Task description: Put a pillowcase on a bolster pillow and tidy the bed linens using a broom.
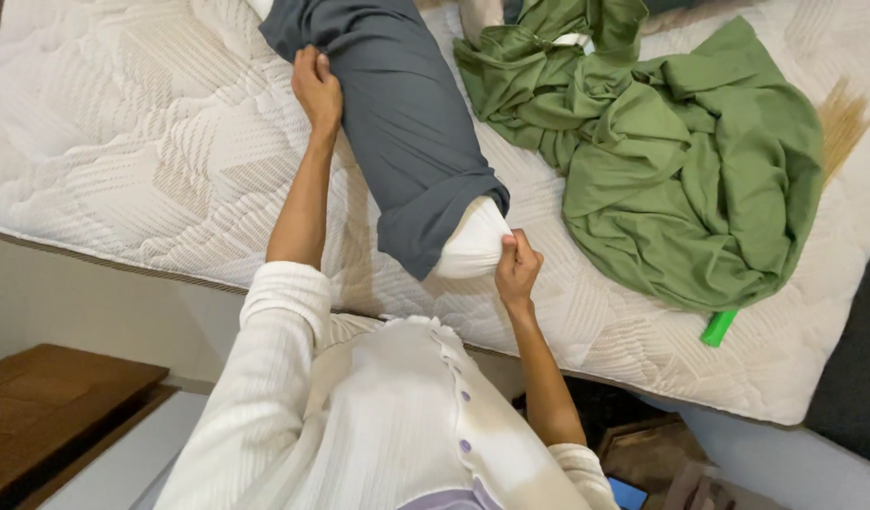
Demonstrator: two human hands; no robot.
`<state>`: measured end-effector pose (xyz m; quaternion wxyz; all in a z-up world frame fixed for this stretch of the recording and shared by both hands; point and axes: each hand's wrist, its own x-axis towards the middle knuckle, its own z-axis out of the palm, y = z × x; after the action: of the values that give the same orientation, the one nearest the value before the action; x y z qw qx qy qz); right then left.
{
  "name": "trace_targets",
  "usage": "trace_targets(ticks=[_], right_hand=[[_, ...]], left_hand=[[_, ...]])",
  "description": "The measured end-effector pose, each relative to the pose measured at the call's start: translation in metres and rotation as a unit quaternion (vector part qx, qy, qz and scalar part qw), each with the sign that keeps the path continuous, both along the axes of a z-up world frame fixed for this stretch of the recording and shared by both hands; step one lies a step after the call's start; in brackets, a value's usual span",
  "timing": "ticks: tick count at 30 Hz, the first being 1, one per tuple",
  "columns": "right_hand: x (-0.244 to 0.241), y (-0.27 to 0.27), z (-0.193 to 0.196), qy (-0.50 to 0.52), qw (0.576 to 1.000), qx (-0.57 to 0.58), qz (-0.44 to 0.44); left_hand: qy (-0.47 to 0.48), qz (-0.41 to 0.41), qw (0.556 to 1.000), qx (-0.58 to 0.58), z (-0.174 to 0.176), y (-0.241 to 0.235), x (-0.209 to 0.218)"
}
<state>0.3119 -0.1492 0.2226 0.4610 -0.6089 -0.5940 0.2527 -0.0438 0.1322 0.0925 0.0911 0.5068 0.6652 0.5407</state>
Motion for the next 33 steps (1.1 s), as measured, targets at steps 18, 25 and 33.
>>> trace_targets(ticks=[18,25,33], right_hand=[[-0.014,0.0,-0.067,-0.14,0.97,0.025,-0.198],[0.043,0.012,-0.115,0.261,0.941,-0.033,-0.213],[0.016,-0.01,-0.062,-0.021,0.994,-0.037,-0.1]], left_hand=[[0.095,-0.238,0.959,-0.118,0.068,-0.197,0.134],[0.11,-0.276,0.951,-0.084,0.065,-0.163,0.143],[-0.07,-0.315,0.937,-0.131,0.089,-0.172,0.127]])
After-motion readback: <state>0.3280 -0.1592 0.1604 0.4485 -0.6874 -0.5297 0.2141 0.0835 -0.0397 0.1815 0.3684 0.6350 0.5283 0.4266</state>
